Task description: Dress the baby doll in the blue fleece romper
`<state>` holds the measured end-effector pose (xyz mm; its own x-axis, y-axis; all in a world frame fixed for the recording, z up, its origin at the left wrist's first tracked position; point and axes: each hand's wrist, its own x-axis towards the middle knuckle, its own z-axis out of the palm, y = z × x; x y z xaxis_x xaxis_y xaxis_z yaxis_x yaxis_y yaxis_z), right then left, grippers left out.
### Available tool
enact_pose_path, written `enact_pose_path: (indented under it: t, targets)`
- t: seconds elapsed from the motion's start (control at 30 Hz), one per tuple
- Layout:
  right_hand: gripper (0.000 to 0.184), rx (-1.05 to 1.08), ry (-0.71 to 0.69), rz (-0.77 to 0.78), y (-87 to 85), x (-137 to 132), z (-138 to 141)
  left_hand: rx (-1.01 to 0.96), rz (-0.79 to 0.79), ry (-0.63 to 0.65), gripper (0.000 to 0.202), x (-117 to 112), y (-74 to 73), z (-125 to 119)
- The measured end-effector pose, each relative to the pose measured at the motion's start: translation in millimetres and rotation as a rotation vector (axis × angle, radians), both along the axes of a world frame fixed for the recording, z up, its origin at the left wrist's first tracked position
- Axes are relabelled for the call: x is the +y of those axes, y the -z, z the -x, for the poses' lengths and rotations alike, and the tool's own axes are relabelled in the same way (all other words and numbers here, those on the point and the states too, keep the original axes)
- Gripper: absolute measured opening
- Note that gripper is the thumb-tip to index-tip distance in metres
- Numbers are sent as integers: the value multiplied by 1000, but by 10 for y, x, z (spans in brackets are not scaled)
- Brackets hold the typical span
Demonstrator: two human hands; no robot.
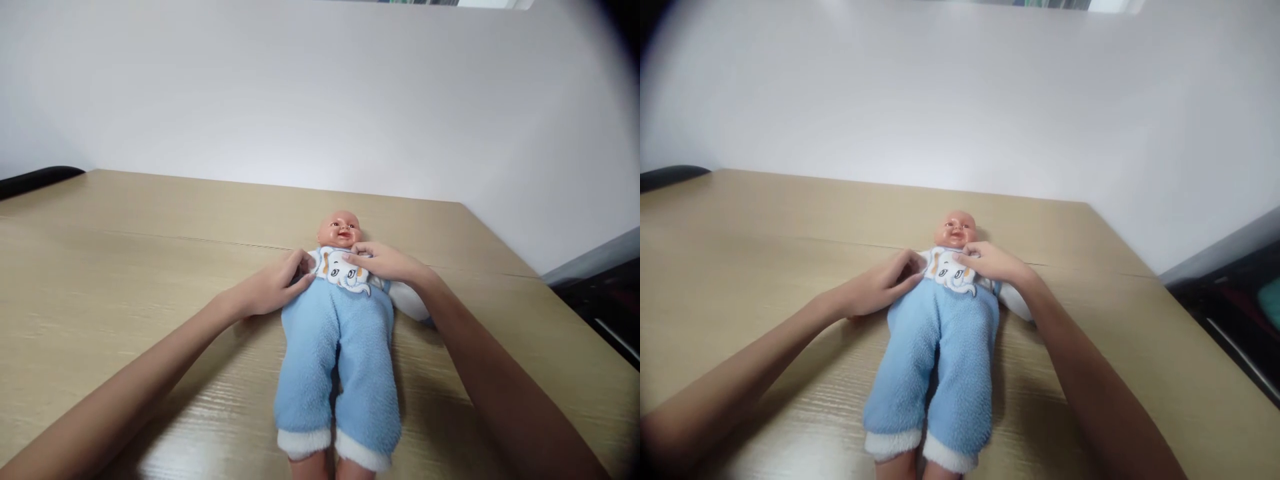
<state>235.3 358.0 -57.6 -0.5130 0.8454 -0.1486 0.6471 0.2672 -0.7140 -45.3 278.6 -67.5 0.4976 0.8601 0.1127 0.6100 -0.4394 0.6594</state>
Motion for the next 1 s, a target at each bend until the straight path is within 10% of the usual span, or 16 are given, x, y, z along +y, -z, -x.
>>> enact_pose_path:
  t: [0.4, 1.0]
  targets:
    - [52, 38, -3, 43, 30, 32, -36, 324, 264, 210, 32, 232, -65, 435]
    - [42, 209, 102, -217, 341, -47, -258, 412, -341, -61, 11, 227, 293, 88]
